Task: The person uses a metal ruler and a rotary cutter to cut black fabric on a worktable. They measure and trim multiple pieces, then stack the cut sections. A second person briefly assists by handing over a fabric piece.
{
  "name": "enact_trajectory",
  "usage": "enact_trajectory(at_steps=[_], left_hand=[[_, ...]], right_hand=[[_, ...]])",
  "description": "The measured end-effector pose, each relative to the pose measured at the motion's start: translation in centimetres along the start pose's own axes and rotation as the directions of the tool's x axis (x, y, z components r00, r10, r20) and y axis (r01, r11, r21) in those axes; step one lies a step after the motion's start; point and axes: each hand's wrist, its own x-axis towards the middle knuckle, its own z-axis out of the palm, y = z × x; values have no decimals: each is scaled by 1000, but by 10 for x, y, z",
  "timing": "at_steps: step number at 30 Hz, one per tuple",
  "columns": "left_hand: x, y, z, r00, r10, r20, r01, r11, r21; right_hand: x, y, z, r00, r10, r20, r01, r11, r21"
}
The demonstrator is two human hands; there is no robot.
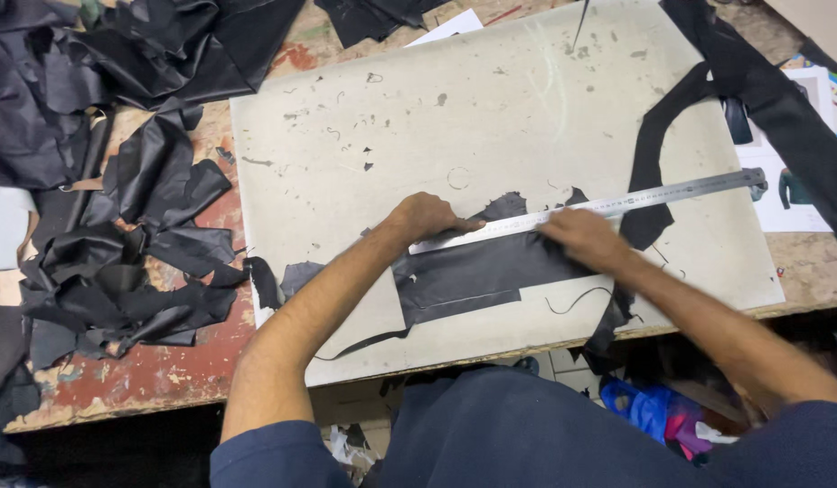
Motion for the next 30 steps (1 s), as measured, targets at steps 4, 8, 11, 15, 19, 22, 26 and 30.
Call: enact_trajectory(at_steps=[4, 8, 11, 15, 19, 22, 26, 30], left_hand=[[2, 5, 4, 999, -26, -30, 29, 995, 98], [-3, 27, 10, 981, -21, -195, 56, 983, 174], [3, 79, 15, 897, -51, -440, 163, 962, 220], [44, 171, 5, 554, -90, -828, -47, 989, -139], [81, 208, -12, 522, -214, -825, -68, 954, -291], [89, 209, -18, 564, -277, -778, -36, 933, -358], [90, 204, -20, 603, -280, -747, -27, 928, -370], [69, 201, -7, 611, -270, -745, -228, 841, -491]], right_hand=[[-82, 74, -32, 983, 182, -14, -183, 977, -110], [-100, 52, -26, 930, 367, -24, -360, 897, -257], [-91, -1, -7, 635, 769, -75, -766, 639, 62], [-72, -37, 12, 506, 832, -229, -799, 552, 240], [-59, -30, 20, 471, 865, -174, -861, 494, 124], [-68, -42, 25, 478, 864, -159, -869, 492, 57], [-112, -97, 21, 478, 873, -95, -878, 476, -44], [-144, -130, -1, 361, 932, -37, -926, 353, -134]])
